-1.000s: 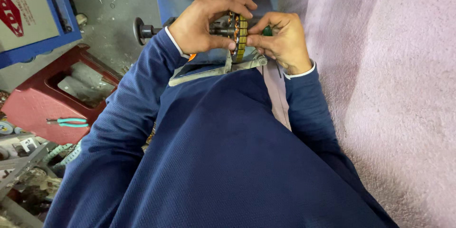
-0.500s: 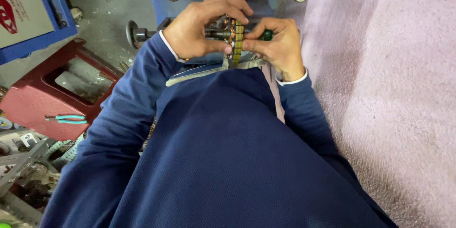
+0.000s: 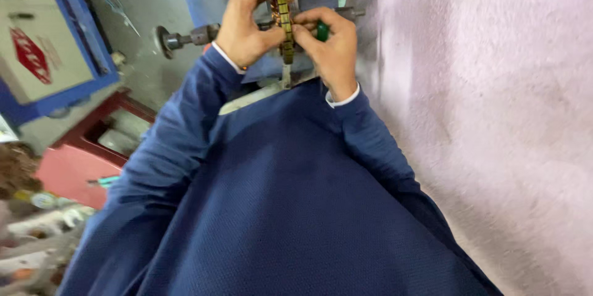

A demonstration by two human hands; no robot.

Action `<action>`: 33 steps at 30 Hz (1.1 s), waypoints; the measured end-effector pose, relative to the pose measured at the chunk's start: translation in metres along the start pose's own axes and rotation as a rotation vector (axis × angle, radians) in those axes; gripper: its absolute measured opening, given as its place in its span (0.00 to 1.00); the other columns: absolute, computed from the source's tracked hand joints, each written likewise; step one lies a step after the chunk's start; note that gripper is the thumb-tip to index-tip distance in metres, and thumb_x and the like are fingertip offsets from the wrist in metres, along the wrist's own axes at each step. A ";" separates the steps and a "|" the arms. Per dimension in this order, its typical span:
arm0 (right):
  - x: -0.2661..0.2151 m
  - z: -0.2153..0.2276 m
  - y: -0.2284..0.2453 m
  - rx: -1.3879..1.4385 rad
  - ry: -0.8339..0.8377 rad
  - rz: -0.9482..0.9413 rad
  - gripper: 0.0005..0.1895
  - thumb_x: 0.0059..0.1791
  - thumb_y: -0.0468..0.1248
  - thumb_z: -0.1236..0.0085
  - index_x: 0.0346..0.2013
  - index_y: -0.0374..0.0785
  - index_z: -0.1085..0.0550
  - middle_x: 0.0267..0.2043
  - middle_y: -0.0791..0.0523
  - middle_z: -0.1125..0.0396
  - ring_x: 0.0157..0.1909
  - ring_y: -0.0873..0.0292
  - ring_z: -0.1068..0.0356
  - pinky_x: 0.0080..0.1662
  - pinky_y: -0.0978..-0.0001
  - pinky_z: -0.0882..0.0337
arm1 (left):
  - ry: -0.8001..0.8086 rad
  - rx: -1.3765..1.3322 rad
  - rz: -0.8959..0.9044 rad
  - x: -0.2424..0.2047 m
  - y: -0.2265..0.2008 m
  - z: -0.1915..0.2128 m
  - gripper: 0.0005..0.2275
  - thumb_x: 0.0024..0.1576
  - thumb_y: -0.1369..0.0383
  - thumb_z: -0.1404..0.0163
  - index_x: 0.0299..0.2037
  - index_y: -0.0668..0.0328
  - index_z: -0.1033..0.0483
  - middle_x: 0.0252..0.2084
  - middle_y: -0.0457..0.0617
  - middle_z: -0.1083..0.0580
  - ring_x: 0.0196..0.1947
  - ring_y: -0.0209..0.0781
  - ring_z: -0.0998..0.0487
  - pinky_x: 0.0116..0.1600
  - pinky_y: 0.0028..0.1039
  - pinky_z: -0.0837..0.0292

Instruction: The person inserts small white insulating pieces into slots on a rotating cylindrical stator core mounted on a bench machine. They use a green-handled screwdriver to push and adjust the pieces into place while rotating the core with their left hand. The task continues repeatedly across the video.

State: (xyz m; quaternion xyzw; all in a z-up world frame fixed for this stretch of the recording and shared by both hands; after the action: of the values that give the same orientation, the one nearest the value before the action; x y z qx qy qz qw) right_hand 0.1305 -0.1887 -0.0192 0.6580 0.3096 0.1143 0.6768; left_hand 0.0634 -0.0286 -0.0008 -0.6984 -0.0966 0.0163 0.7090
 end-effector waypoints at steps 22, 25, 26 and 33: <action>-0.066 0.021 0.022 0.298 -0.435 0.422 0.40 0.58 0.16 0.43 0.69 0.47 0.56 0.49 0.46 0.33 0.46 0.48 0.21 0.50 0.56 0.18 | 0.195 -0.082 0.155 -0.006 0.008 0.012 0.20 0.65 0.85 0.46 0.65 0.64 0.31 0.65 0.48 0.31 0.72 0.41 0.33 0.83 0.37 0.43; -0.058 0.010 0.025 0.235 -0.396 0.486 0.40 0.59 0.16 0.44 0.70 0.49 0.56 0.52 0.47 0.35 0.47 0.50 0.22 0.54 0.59 0.17 | 0.205 -0.077 0.112 -0.006 0.009 0.012 0.18 0.67 0.85 0.44 0.64 0.66 0.32 0.64 0.48 0.31 0.70 0.40 0.32 0.83 0.37 0.44; -0.057 0.008 0.026 0.209 -0.379 0.505 0.40 0.59 0.16 0.45 0.70 0.50 0.56 0.53 0.47 0.35 0.48 0.50 0.22 0.54 0.60 0.17 | 0.207 -0.082 0.092 -0.006 0.009 0.011 0.18 0.67 0.85 0.44 0.64 0.66 0.32 0.63 0.48 0.31 0.71 0.40 0.32 0.83 0.37 0.44; -0.056 0.002 0.028 -0.008 -0.381 0.661 0.42 0.55 0.16 0.44 0.71 0.50 0.54 0.50 0.47 0.34 0.46 0.51 0.22 0.48 0.65 0.18 | 0.179 -0.059 0.117 -0.007 0.009 0.011 0.18 0.67 0.84 0.44 0.65 0.67 0.33 0.64 0.50 0.31 0.70 0.42 0.31 0.82 0.38 0.42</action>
State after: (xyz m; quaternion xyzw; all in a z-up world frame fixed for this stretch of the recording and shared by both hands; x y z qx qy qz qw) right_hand 0.0948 -0.2189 0.0232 0.7291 -0.0514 0.2032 0.6515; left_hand 0.0558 -0.0182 -0.0102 -0.7220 0.0075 -0.0075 0.6918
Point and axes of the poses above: each hand's wrist, its own x-axis towards the middle knuckle, its own z-axis out of the back of the hand, y = z × x, the point moved 6 cm from there along x, towards the middle knuckle
